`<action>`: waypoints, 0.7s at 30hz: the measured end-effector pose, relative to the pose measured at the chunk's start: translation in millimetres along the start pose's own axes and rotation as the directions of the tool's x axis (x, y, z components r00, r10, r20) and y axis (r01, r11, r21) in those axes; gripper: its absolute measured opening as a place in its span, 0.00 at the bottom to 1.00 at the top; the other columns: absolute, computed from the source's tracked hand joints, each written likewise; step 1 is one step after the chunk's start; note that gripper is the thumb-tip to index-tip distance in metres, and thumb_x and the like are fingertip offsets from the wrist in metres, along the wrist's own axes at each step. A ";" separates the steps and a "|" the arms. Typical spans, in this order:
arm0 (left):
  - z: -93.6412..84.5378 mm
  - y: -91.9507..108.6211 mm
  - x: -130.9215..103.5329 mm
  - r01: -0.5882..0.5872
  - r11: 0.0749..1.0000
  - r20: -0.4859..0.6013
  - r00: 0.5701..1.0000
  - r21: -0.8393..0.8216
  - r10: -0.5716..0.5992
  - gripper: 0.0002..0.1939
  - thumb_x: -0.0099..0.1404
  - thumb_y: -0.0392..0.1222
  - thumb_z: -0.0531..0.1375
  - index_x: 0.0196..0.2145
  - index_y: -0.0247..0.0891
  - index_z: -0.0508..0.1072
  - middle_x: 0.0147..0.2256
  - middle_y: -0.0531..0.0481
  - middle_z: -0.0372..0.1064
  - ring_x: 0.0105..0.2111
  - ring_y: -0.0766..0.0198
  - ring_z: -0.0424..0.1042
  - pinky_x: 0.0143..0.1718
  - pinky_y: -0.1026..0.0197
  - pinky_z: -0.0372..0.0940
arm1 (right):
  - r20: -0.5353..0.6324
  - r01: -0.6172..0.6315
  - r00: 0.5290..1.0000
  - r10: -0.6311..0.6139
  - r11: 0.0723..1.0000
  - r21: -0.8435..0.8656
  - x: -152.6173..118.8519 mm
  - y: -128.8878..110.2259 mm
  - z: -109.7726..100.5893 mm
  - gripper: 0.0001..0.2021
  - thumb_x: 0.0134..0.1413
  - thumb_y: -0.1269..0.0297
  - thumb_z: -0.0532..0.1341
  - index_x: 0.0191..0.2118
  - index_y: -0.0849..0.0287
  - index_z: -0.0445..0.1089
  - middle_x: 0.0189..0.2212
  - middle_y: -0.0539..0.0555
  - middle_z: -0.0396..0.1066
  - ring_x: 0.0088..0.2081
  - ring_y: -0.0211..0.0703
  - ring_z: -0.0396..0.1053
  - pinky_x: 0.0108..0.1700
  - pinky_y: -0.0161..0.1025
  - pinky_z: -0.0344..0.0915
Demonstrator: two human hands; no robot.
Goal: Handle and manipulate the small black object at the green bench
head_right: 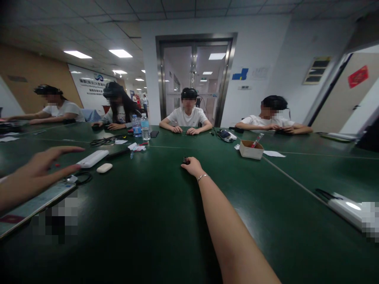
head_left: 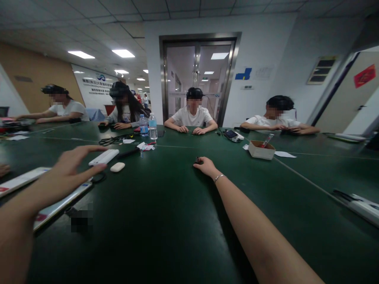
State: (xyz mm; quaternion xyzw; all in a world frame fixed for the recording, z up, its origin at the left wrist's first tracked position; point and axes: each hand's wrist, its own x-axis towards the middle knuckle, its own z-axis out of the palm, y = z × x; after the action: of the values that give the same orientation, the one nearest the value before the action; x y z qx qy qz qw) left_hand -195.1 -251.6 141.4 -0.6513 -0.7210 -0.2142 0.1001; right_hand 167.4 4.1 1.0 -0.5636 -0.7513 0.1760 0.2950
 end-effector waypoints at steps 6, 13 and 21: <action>60.1 133.6 58.4 -0.500 0.849 0.293 0.797 -0.172 0.529 0.22 0.60 0.56 0.51 0.50 0.49 0.62 0.53 0.50 0.58 0.55 0.52 0.52 0.54 0.47 0.50 | -0.060 0.072 0.995 -0.076 0.995 -0.073 -2.2 3.7 3.0 0.10 0.45 0.59 0.65 0.29 0.62 0.70 0.30 0.52 0.65 0.30 0.39 0.63 0.31 0.33 0.57; 153.1 207.1 104.5 -0.504 0.851 0.163 0.837 -0.148 0.523 0.23 0.60 0.48 0.53 0.53 0.46 0.59 0.51 0.43 0.57 0.51 0.48 0.55 0.49 0.42 0.55 | -0.081 0.170 0.980 -0.182 0.976 -0.134 -2.6 -2.9 5.4 0.07 0.48 0.65 0.63 0.28 0.64 0.70 0.26 0.51 0.61 0.28 0.38 0.60 0.30 0.32 0.54; 219.7 209.1 114.9 -0.367 0.865 0.045 0.913 -0.342 0.405 0.16 0.64 0.43 0.49 0.49 0.45 0.63 0.47 0.46 0.60 0.46 0.56 0.62 0.48 0.54 0.60 | -0.063 0.210 0.974 -0.220 0.969 -0.133 -0.6 -4.4 7.2 0.04 0.49 0.69 0.63 0.29 0.64 0.72 0.29 0.54 0.63 0.31 0.39 0.61 0.31 0.32 0.56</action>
State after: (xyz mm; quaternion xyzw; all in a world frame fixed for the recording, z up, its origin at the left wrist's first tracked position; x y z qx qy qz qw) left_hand 24.7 -39.6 32.3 -0.8010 -0.5351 -0.2682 -0.0097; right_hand 159.6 2.7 -2.0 -0.5026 -0.8056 0.0736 0.3049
